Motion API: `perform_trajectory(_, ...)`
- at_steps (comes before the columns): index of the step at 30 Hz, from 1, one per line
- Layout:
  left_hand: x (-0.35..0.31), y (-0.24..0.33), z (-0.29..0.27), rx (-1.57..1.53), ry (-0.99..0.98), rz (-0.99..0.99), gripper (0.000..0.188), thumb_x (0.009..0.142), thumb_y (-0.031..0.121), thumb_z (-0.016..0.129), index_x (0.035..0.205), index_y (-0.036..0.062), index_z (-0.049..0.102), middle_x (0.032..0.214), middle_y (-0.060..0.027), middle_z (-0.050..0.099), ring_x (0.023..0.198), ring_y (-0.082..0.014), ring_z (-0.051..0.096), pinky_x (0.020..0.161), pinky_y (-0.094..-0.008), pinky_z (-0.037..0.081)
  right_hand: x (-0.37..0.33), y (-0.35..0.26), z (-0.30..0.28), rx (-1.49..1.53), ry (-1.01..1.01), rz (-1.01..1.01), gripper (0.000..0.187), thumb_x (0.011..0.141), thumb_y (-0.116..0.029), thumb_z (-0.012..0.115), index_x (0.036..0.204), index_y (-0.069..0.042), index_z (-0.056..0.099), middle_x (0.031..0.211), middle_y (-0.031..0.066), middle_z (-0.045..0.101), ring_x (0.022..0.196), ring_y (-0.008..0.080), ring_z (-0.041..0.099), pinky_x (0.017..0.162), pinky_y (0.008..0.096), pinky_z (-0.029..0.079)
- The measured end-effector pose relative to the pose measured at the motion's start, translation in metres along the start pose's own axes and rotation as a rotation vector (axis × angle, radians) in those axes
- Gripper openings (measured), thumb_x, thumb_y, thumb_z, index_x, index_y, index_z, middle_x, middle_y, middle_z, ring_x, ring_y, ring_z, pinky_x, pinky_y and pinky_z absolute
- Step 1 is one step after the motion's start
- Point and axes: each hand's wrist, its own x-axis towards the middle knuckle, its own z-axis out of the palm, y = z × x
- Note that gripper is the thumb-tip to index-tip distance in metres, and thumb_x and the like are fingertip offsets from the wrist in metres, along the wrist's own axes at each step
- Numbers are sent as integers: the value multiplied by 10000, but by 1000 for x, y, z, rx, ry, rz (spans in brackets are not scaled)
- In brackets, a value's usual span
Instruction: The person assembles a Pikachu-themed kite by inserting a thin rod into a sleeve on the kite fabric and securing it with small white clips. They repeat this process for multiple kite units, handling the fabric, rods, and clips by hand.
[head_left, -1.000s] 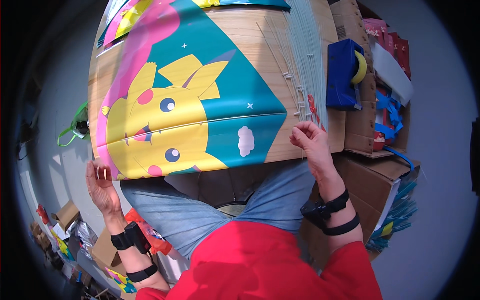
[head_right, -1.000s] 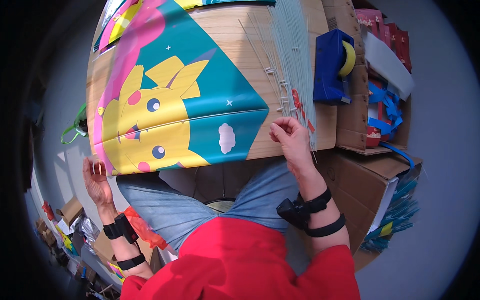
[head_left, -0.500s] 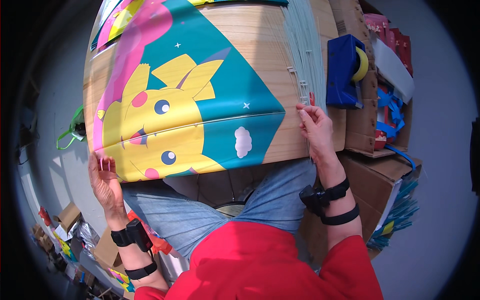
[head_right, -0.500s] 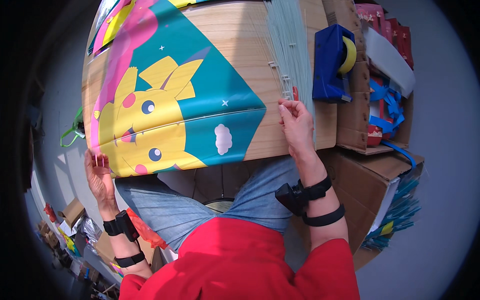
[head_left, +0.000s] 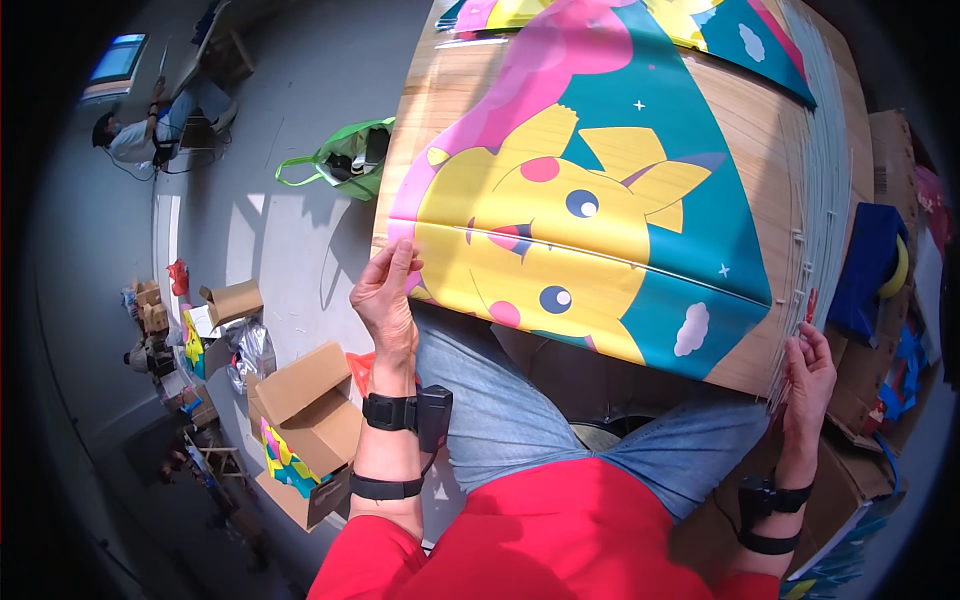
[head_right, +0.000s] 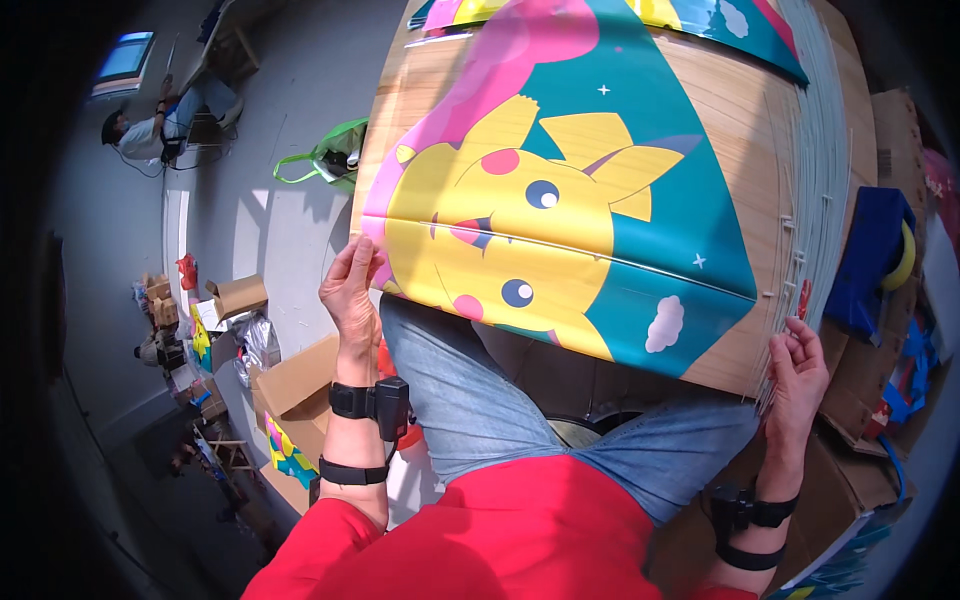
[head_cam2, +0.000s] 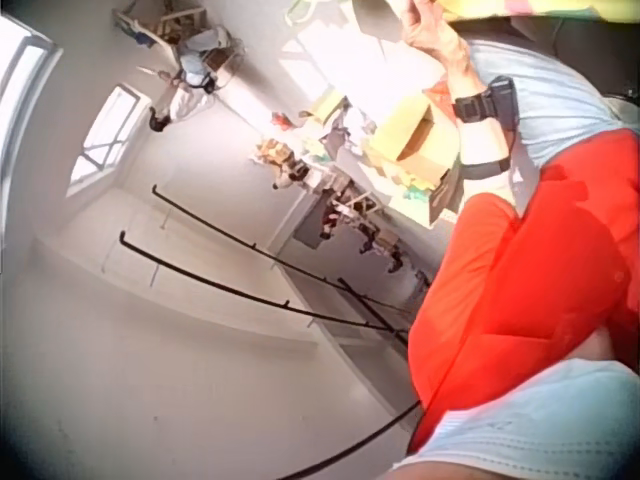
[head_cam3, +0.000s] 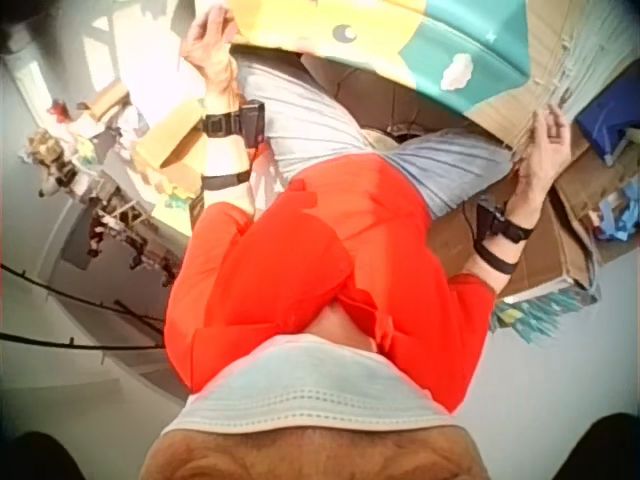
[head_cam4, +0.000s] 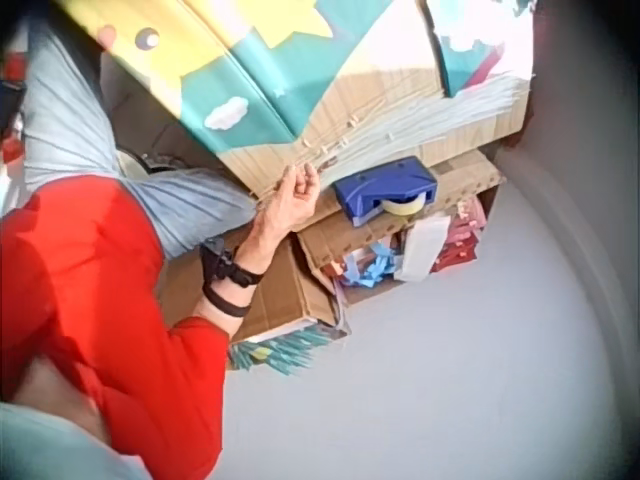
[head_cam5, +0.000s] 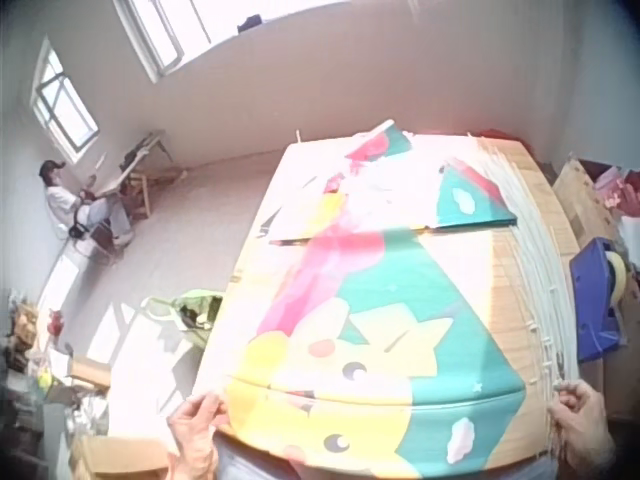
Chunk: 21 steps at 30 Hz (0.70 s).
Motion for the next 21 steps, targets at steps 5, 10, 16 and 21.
perform_trajectory(5, 0, 3, -5, -337, -54, -293, 165, 863, 152, 728, 991, 53, 699, 881, -28, 688, 794, -123, 639, 785, -269, 496, 3, 6, -16, 57, -29, 79, 130, 922, -131, 659, 1028, -82, 602, 840, -62, 582, 649, -3, 456, 565, 148, 343)
perform_trajectory(10, -1, 5, -4, -55, -94, 91, 164, 896, 118, 688, 1006, -3, 699, 877, -28, 678, 851, -98, 615, 818, -241, 476, -1, 3, -23, 168, -24, 51, 105, 958, -150, 608, 1041, -97, 572, 883, -30, 589, 760, 15, 523, 673, 158, 418)
perform_trajectory(16, 2, 13, 3, -223, 47, 93, 195, 889, 132, 702, 1026, -7, 706, 875, -45, 698, 823, -92, 629, 801, -233, 491, -13, -8, -23, 110, -117, -11, 117, 970, -148, 588, 1072, -94, 572, 919, -31, 566, 891, 52, 569, 762, 185, 448)
perform_trajectory(21, 3, 18, -5, -473, -49, -151, 159, 892, 131, 690, 1025, 45, 698, 890, -34, 693, 814, -122, 646, 811, -287, 516, -26, -19, -26, 9, -97, -97, 103, 962, -136, 603, 1022, -60, 566, 912, -34, 545, 809, 31, 501, 752, 179, 414)
